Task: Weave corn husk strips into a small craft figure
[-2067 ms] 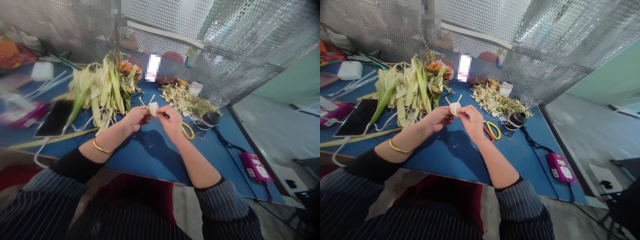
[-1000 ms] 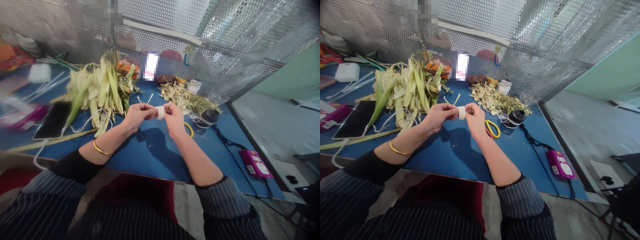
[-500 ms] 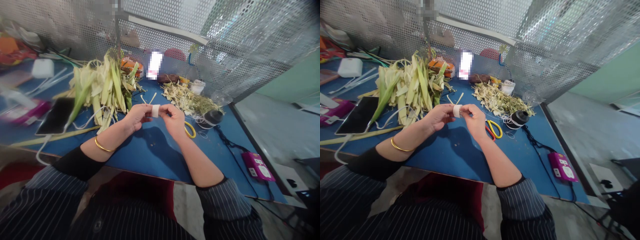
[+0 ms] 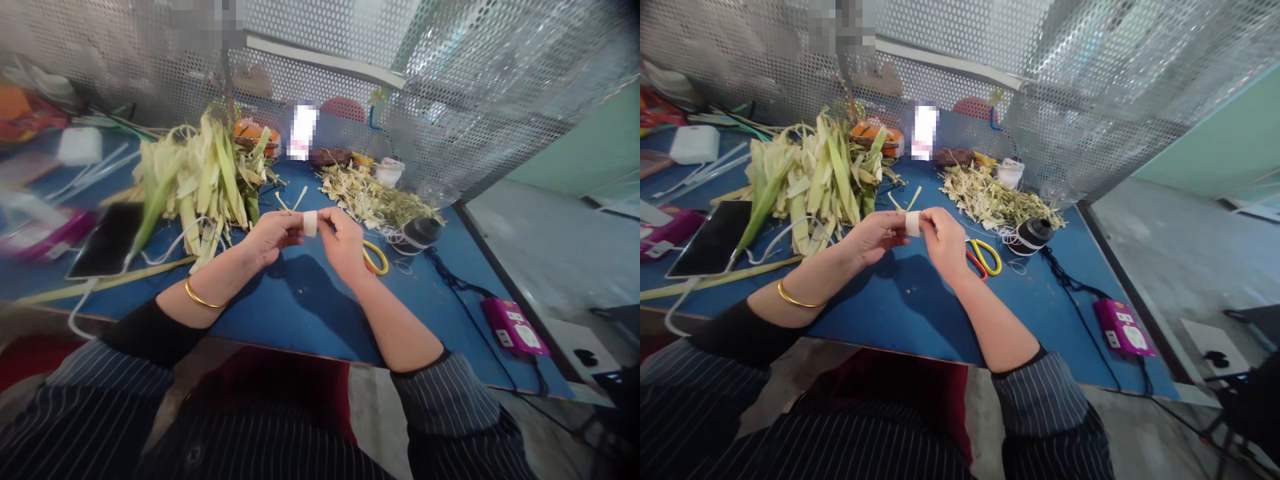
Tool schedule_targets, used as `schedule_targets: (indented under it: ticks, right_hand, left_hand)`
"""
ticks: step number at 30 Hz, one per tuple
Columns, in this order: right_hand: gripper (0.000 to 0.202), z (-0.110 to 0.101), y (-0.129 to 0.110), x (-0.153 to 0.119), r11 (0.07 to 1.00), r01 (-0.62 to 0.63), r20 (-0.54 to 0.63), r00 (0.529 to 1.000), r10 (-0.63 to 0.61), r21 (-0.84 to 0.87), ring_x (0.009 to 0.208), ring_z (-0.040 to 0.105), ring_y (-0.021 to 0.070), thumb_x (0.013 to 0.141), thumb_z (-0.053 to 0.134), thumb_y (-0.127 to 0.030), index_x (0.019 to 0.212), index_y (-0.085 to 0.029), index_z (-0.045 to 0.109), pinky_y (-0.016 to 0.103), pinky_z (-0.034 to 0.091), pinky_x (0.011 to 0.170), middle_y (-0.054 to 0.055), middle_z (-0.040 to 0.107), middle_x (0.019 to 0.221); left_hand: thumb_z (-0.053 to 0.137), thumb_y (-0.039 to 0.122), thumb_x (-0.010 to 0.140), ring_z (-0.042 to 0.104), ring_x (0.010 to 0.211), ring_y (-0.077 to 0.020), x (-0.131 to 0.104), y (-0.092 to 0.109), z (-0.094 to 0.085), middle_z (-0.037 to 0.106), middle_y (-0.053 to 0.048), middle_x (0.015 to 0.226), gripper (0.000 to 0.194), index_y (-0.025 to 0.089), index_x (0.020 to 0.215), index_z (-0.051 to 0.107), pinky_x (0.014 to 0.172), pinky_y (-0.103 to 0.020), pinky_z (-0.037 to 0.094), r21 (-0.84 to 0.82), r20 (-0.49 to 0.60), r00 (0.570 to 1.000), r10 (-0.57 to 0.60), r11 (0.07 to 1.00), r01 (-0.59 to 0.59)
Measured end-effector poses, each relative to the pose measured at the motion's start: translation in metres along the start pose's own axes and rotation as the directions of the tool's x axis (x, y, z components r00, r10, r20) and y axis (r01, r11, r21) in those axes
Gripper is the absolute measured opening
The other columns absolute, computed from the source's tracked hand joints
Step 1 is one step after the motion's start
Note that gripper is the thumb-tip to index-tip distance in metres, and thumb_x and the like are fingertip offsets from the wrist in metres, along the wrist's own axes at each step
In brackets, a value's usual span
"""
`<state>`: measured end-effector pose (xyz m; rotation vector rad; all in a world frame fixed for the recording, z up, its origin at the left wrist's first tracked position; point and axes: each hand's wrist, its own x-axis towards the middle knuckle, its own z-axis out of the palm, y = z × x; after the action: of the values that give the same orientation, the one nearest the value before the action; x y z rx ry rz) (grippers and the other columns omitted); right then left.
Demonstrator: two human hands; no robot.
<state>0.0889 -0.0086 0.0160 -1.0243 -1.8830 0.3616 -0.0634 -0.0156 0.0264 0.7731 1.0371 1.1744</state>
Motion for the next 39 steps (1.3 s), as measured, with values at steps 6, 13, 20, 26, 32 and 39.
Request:
schedule_targets:
  ticks: [6, 13, 20, 26, 32, 39]
  right_hand:
    - [0.011, 0.0017, 0.0013, 0.0, 0.993, -0.083, -0.008, 0.996, 0.083, 0.082, 0.068, 0.051, 0.0127, 0.083, 0.047, -0.014, 0.082, -0.021, 0.056, 0.027, 0.04, 0.066, -0.001, 0.059, 0.076]
    - [0.007, 0.0026, 0.0038, 0.002, 0.977, -0.154, -0.011, 0.987, 0.158, 0.146, 0.061, 0.045, 0.0107, 0.081, 0.053, -0.019, 0.077, -0.019, 0.058, 0.025, 0.037, 0.06, -0.003, 0.056, 0.067]
    - [0.009, 0.002, 0.0012, 0.0025, 0.99, -0.041, -0.045, 0.998, 0.048, 0.138, 0.071, 0.05, 0.0126, 0.081, 0.053, -0.016, 0.075, -0.021, 0.057, 0.028, 0.041, 0.068, -0.001, 0.057, 0.076]
    - [0.009, 0.0018, 0.0024, 0.0025, 0.993, 0.043, -0.045, 0.998, -0.038, 0.107, 0.082, 0.053, 0.0154, 0.083, 0.054, -0.019, 0.074, -0.021, 0.057, 0.031, 0.043, 0.076, 0.002, 0.057, 0.084]
    - [0.011, 0.0032, 0.0036, 0.0007, 0.988, -0.114, -0.019, 0.993, 0.117, 0.102, 0.063, 0.048, 0.0118, 0.079, 0.049, -0.012, 0.077, -0.019, 0.057, 0.027, 0.038, 0.062, -0.002, 0.056, 0.069]
    - [0.013, 0.0077, 0.0041, 0.0024, 0.921, -0.196, -0.054, 0.972, 0.227, 0.338, 0.066, 0.054, 0.0108, 0.074, 0.056, -0.013, 0.086, -0.019, 0.056, 0.026, 0.043, 0.062, -0.002, 0.062, 0.075]
  left_hand:
    - [0.072, 0.025, 0.068, 0.056, 0.057, -0.0085, -0.0017, -0.0048, 0.0021, 0.063, -0.002, 0.063, 0.014, 0.013, 0.071, 0.067, 0.059, -0.023, 0.049, 0.107, 0.011, 0.974, 0.225, 0.969, -0.225]
    - [0.074, 0.025, 0.066, 0.055, 0.055, -0.0073, -0.0038, -0.0038, 0.0053, 0.065, -0.001, 0.063, 0.015, 0.012, 0.071, 0.069, 0.058, -0.021, 0.048, 0.173, -0.005, 0.943, 0.332, 0.93, -0.326]
    - [0.068, 0.019, 0.071, 0.057, 0.053, -0.0095, 0.0006, -0.0023, -0.0006, 0.062, -0.001, 0.058, 0.006, 0.013, 0.071, 0.066, 0.056, -0.023, 0.051, 0.006, 0.024, 1.0, 0.015, 1.0, -0.015]
    - [0.068, 0.015, 0.069, 0.053, 0.049, -0.0075, 0.0012, -0.0046, 0.0012, 0.057, 0.002, 0.056, 0.004, 0.013, 0.07, 0.065, 0.053, -0.022, 0.05, -0.017, 0.018, 1.0, 0.001, 1.0, 0.0]
    - [0.067, 0.022, 0.071, 0.053, 0.048, -0.0069, -0.0027, -0.0087, 0.0074, 0.059, 0.001, 0.056, 0.014, 0.012, 0.063, 0.063, 0.055, -0.022, 0.049, 0.172, 0.01, 0.96, 0.281, 0.945, -0.279]
    - [0.069, 0.024, 0.071, 0.055, 0.051, -0.0074, -0.0035, -0.0068, 0.0077, 0.063, -0.001, 0.059, 0.014, 0.012, 0.064, 0.065, 0.057, -0.022, 0.05, 0.199, 0.022, 0.944, 0.328, 0.924, -0.326]
